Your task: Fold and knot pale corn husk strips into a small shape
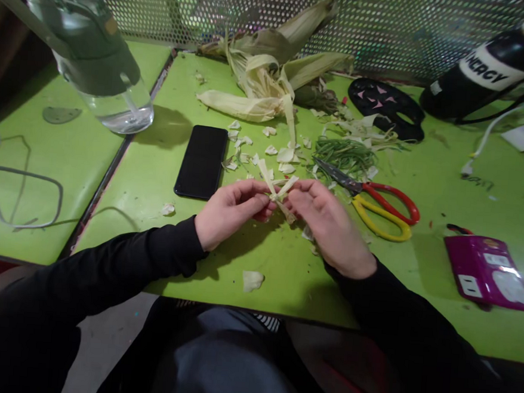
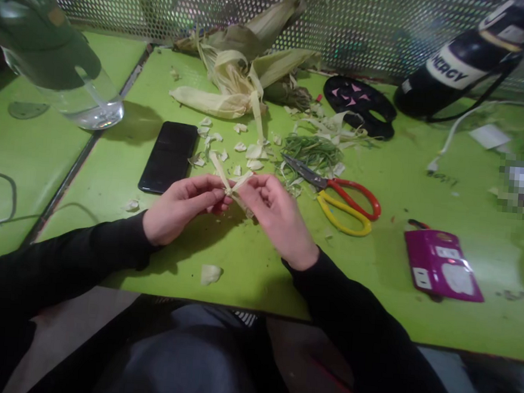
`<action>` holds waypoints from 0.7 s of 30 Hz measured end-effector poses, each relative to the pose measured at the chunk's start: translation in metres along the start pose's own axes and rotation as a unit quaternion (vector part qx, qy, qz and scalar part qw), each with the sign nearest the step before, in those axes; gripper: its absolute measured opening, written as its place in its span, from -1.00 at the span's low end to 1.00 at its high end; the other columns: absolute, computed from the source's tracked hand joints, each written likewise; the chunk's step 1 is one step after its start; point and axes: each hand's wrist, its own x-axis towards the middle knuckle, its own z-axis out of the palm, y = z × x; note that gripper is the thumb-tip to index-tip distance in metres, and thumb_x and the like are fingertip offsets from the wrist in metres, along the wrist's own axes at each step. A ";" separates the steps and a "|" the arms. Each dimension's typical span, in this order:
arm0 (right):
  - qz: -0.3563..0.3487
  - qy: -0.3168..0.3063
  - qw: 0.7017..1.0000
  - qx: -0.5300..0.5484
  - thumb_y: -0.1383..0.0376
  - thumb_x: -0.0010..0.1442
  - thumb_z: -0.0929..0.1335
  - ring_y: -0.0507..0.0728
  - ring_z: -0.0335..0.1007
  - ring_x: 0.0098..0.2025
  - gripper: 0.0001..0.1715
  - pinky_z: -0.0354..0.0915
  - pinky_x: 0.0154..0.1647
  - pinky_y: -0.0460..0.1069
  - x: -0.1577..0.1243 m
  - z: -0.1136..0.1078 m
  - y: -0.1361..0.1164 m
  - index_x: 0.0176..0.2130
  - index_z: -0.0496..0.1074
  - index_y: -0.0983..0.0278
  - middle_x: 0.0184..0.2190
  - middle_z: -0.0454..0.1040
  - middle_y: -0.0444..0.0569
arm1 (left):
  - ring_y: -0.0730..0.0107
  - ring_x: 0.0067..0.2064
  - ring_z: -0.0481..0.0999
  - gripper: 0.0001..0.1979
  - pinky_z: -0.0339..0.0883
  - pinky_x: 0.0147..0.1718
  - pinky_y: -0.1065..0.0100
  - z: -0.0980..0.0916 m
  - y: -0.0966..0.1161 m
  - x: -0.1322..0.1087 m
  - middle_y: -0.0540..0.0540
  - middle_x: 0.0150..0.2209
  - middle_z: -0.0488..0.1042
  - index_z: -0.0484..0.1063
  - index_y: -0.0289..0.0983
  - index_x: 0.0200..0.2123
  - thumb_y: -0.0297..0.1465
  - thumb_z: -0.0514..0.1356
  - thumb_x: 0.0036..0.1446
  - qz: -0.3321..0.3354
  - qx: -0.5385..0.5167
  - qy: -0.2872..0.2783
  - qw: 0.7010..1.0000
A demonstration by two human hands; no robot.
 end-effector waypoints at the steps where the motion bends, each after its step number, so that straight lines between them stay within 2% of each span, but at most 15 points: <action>1: -0.008 -0.013 0.999 -0.029 0.03 0.18 0.40 0.02 0.31 -0.40 -0.66 0.23 -0.39 -0.06 0.000 0.000 -0.001 -0.25 0.37 0.24 -0.41 0.42 -0.12 | 0.58 -0.43 0.45 -0.93 0.39 -0.32 0.46 0.000 -0.001 0.001 0.00 -0.45 0.48 0.43 -0.37 -0.29 -0.53 0.16 0.14 0.008 0.007 0.003 1.000; 5: -0.058 -0.026 0.992 -0.109 0.19 0.21 0.38 0.02 0.28 -0.39 -0.83 0.22 -0.35 -0.06 -0.001 0.000 -0.004 -0.34 0.38 0.24 -0.43 0.39 -0.14 | 0.57 -0.39 0.45 -0.85 0.37 -0.32 0.49 -0.005 -0.003 0.003 0.00 -0.41 0.49 0.43 -0.38 -0.28 -0.54 0.27 0.01 0.058 0.098 -0.008 0.993; 8: -0.074 -0.030 0.989 -0.128 0.22 0.24 0.34 0.02 0.25 -0.39 -0.86 0.19 -0.36 -0.06 -0.003 0.000 -0.004 -0.33 0.37 0.24 -0.43 0.35 -0.14 | 0.55 -0.42 0.43 -0.84 0.33 -0.39 0.49 -0.010 -0.002 0.004 -0.02 -0.42 0.51 0.46 -0.37 -0.32 -0.43 0.31 0.02 0.136 0.236 -0.005 0.962; 10: -0.077 -0.034 0.988 -0.132 0.20 0.25 0.33 0.02 0.22 -0.40 -0.84 0.17 -0.38 -0.06 -0.004 -0.001 -0.004 -0.33 0.36 0.24 -0.44 0.32 -0.15 | 0.54 -0.44 0.42 -0.85 0.31 -0.41 0.49 -0.014 0.000 0.004 -0.03 -0.43 0.53 0.48 -0.36 -0.34 -0.38 0.30 0.07 0.195 0.335 -0.004 0.922; 12: -0.070 -0.037 0.989 -0.126 0.18 0.26 0.32 0.02 0.19 -0.41 -0.82 0.15 -0.39 -0.05 -0.006 -0.001 -0.004 -0.32 0.36 0.24 -0.44 0.30 -0.15 | 0.53 -0.43 0.43 -0.89 0.30 -0.40 0.48 -0.017 0.002 0.004 -0.04 -0.42 0.55 0.50 -0.35 -0.34 -0.40 0.28 0.11 0.258 0.422 -0.008 0.869; 14: -0.064 -0.039 0.990 -0.115 0.17 0.26 0.31 0.01 0.16 -0.42 -0.81 0.14 -0.40 -0.05 -0.009 -0.001 -0.006 -0.32 0.35 0.24 -0.45 0.28 -0.15 | 0.51 -0.42 0.45 -0.92 0.30 -0.39 0.47 -0.019 0.005 0.004 -0.06 -0.42 0.55 0.51 -0.35 -0.33 -0.44 0.25 0.14 0.314 0.482 -0.014 0.818; 16: -0.069 -0.043 0.992 -0.101 0.17 0.26 0.31 0.01 0.14 -0.44 -0.81 0.13 -0.41 -0.05 -0.011 0.000 -0.009 -0.33 0.35 0.24 -0.46 0.26 -0.16 | 0.49 -0.41 0.46 -0.92 0.30 -0.38 0.47 -0.021 0.007 0.004 -0.08 -0.41 0.56 0.52 -0.35 -0.31 -0.46 0.22 0.17 0.353 0.514 -0.021 0.782; 19: -0.081 -0.048 0.992 -0.079 0.18 0.25 0.33 0.00 0.11 -0.47 -0.81 0.12 -0.44 -0.05 -0.013 0.000 -0.014 -0.35 0.33 0.23 -0.48 0.25 -0.17 | 0.47 -0.38 0.48 -0.89 0.32 -0.35 0.45 -0.021 0.009 0.003 -0.08 -0.39 0.57 0.52 -0.34 -0.28 -0.45 0.19 0.21 0.375 0.523 -0.023 0.765; 21: -0.072 -0.049 0.993 -0.077 0.16 0.24 0.34 -0.01 0.12 -0.49 -0.79 0.13 -0.45 -0.06 -0.013 0.000 -0.014 -0.36 0.34 0.23 -0.49 0.26 -0.18 | 0.48 -0.39 0.47 -0.90 0.31 -0.36 0.46 -0.020 0.010 0.002 -0.07 -0.40 0.56 0.51 -0.33 -0.31 -0.44 0.19 0.20 0.353 0.508 -0.019 0.785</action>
